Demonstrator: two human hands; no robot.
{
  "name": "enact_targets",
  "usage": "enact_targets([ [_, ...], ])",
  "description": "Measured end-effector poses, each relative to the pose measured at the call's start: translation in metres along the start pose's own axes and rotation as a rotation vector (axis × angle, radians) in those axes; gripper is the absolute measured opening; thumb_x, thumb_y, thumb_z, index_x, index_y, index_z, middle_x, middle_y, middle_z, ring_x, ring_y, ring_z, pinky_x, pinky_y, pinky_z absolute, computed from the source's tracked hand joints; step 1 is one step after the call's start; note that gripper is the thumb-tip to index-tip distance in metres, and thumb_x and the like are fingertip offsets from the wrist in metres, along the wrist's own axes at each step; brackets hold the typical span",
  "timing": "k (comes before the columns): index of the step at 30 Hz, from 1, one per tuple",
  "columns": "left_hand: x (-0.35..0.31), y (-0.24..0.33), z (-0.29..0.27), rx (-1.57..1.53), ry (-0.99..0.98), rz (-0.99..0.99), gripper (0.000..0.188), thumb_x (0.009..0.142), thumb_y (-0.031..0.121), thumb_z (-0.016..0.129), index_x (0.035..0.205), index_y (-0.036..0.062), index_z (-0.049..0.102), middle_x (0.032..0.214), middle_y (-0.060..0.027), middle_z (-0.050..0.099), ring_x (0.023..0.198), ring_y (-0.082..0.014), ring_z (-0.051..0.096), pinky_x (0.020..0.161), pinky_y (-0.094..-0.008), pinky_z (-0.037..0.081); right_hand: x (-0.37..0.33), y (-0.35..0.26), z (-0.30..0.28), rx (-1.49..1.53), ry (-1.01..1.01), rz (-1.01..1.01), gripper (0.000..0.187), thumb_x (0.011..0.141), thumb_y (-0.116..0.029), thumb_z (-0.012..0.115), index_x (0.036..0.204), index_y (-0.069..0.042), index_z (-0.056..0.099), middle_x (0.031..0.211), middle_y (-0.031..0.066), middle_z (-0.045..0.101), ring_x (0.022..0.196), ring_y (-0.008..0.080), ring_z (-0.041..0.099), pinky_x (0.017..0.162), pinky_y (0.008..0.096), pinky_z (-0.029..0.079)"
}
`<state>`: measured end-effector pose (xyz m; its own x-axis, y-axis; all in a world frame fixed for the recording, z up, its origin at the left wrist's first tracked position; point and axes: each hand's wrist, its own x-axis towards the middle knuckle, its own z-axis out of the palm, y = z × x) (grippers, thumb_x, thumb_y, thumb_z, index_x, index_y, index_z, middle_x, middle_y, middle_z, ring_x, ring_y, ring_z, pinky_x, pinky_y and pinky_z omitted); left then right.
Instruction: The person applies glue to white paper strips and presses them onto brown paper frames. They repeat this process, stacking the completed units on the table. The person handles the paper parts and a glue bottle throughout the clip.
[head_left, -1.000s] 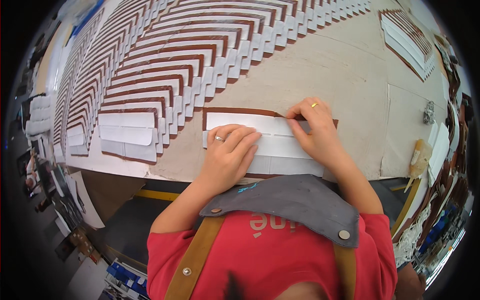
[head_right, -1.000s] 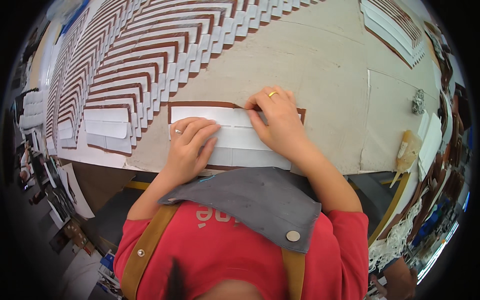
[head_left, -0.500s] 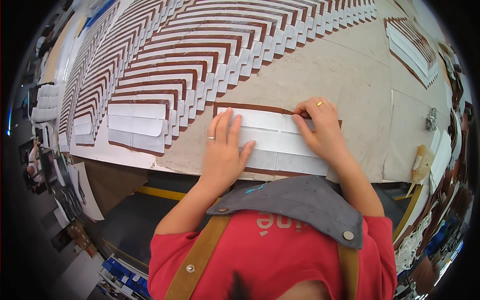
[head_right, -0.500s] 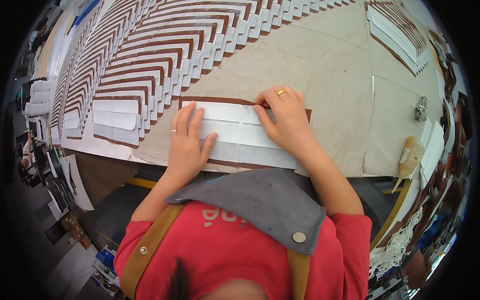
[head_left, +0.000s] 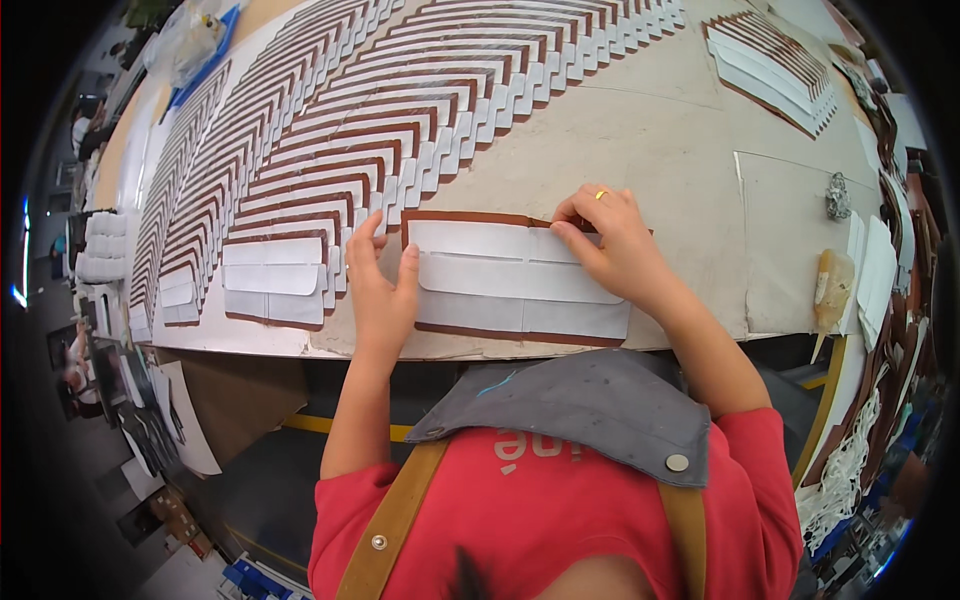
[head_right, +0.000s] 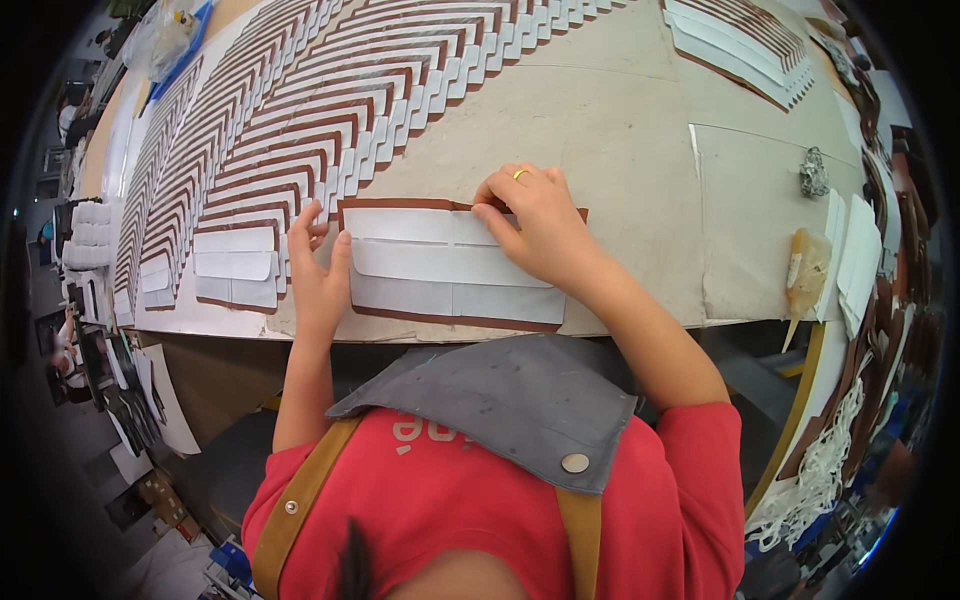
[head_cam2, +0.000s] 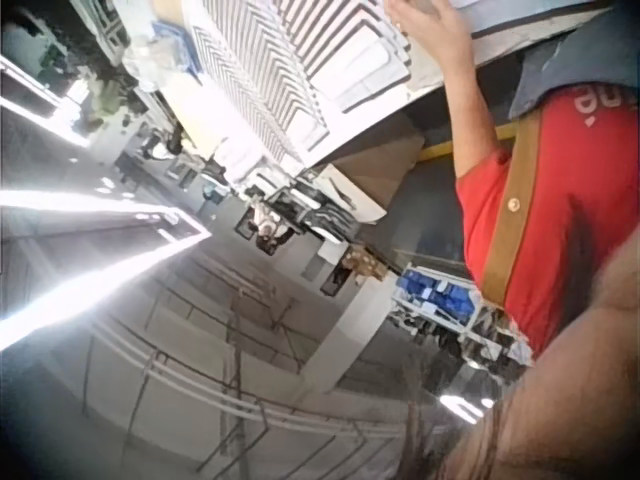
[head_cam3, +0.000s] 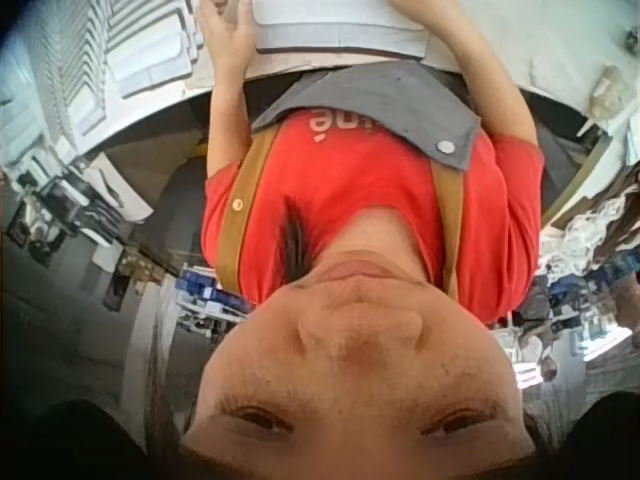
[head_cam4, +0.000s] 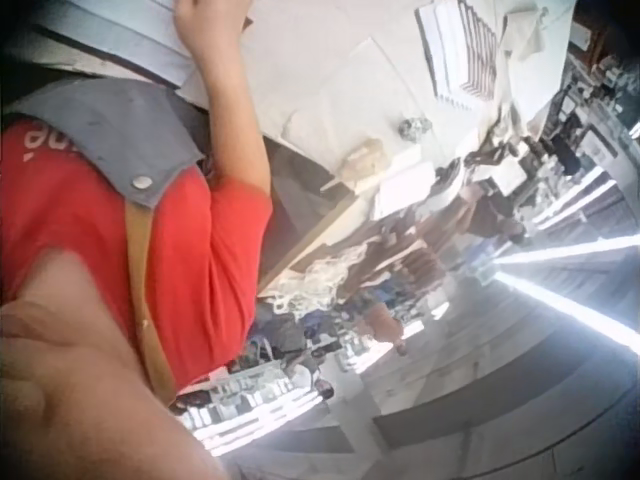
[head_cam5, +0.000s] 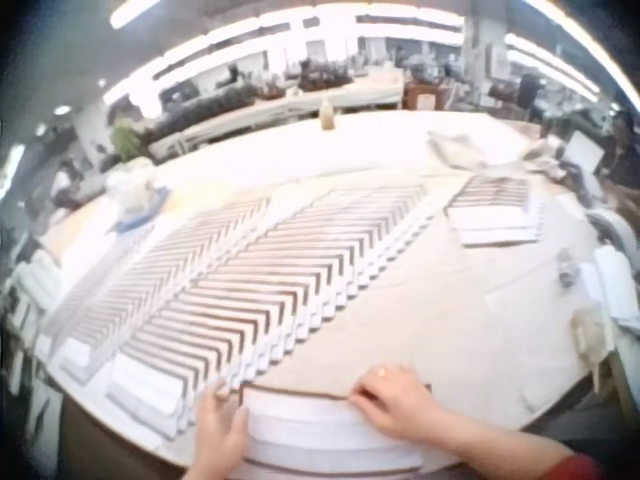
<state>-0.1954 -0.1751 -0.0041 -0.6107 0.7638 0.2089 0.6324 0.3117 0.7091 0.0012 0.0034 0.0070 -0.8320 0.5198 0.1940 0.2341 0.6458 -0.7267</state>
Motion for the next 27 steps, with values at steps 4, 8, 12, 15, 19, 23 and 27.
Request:
enact_targets([
  [4, 0.016, 0.011, 0.006, -0.489, -0.126, -0.238, 0.045, 0.087, 0.009, 0.055, 0.127, 0.0009, 0.037, 0.097, -0.0095, 0.058, 0.085, -0.0125, 0.053, 0.081, -0.0273, 0.042, -0.005, -0.004, -0.024, 0.055, 0.064, 0.016, 0.006, 0.081, -0.012, 0.06, 0.08, -0.009, 0.056, 0.075, 0.0009, 0.054, 0.073, 0.0161, 0.052, 0.077, 0.0306, 0.03],
  [8, 0.044, 0.035, 0.022, -0.768, -0.183, -0.249, 0.04, 0.087, 0.003, 0.052, 0.125, 0.0024, 0.041, 0.094, -0.0053, 0.058, 0.085, -0.0082, 0.052, 0.078, -0.0221, 0.04, -0.016, 0.014, -0.061, 0.034, -0.153, 0.124, 0.013, 0.08, -0.013, 0.062, 0.088, -0.004, 0.057, 0.081, 0.005, 0.056, 0.074, 0.0189, 0.051, 0.077, 0.0309, 0.037],
  [12, 0.081, 0.049, 0.051, -0.825, -0.232, -0.148, 0.037, 0.088, 0.002, 0.05, 0.123, 0.0028, 0.043, 0.09, -0.0024, 0.056, 0.085, -0.0075, 0.051, 0.079, -0.0213, 0.04, -0.039, 0.049, -0.104, 0.16, -0.367, 0.387, 0.023, 0.078, -0.013, 0.064, 0.096, -0.001, 0.058, 0.08, 0.0079, 0.06, 0.074, 0.0175, 0.056, 0.07, 0.0315, 0.045],
  [15, 0.115, 0.074, 0.083, -0.81, -0.298, -0.07, 0.037, 0.088, 0.003, 0.051, 0.124, 0.003, 0.041, 0.088, -0.0027, 0.056, 0.084, -0.0078, 0.051, 0.079, -0.0222, 0.04, -0.042, 0.077, -0.146, 0.361, -0.205, 0.498, 0.022, 0.079, -0.011, 0.064, 0.097, 0.0, 0.058, 0.081, 0.0032, 0.061, 0.076, 0.0098, 0.056, 0.069, 0.0271, 0.047],
  [19, 0.167, 0.123, 0.155, -0.658, -0.42, 0.069, 0.04, 0.088, 0.004, 0.051, 0.126, 0.0021, 0.037, 0.084, -0.0052, 0.057, 0.078, -0.0097, 0.053, 0.071, -0.023, 0.045, -0.03, 0.144, -0.225, 0.348, 0.213, 0.614, 0.022, 0.08, -0.013, 0.063, 0.1, -0.004, 0.06, 0.085, 0.0007, 0.06, 0.074, 0.0087, 0.054, 0.067, 0.0239, 0.044],
  [23, 0.213, 0.161, 0.247, -0.642, -0.423, 0.179, 0.044, 0.087, 0.006, 0.053, 0.126, 0.0008, 0.034, 0.081, -0.0081, 0.058, 0.07, -0.012, 0.056, 0.058, -0.0238, 0.048, -0.011, 0.222, -0.28, 0.396, 0.529, 0.678, 0.024, 0.078, -0.011, 0.062, 0.1, -0.003, 0.058, 0.084, 0.003, 0.06, 0.071, 0.0111, 0.054, 0.065, 0.0257, 0.045],
  [27, 0.24, 0.2, 0.3, -0.527, -0.418, 0.145, 0.047, 0.085, 0.006, 0.053, 0.126, -0.0015, 0.033, 0.072, -0.0079, 0.057, 0.065, -0.0151, 0.057, 0.057, -0.0269, 0.048, 0.005, 0.29, -0.31, 0.363, 0.767, 0.743, 0.028, 0.073, -0.013, 0.068, 0.097, -0.004, 0.058, 0.087, 0.0044, 0.06, 0.074, 0.0128, 0.055, 0.067, 0.0269, 0.046],
])
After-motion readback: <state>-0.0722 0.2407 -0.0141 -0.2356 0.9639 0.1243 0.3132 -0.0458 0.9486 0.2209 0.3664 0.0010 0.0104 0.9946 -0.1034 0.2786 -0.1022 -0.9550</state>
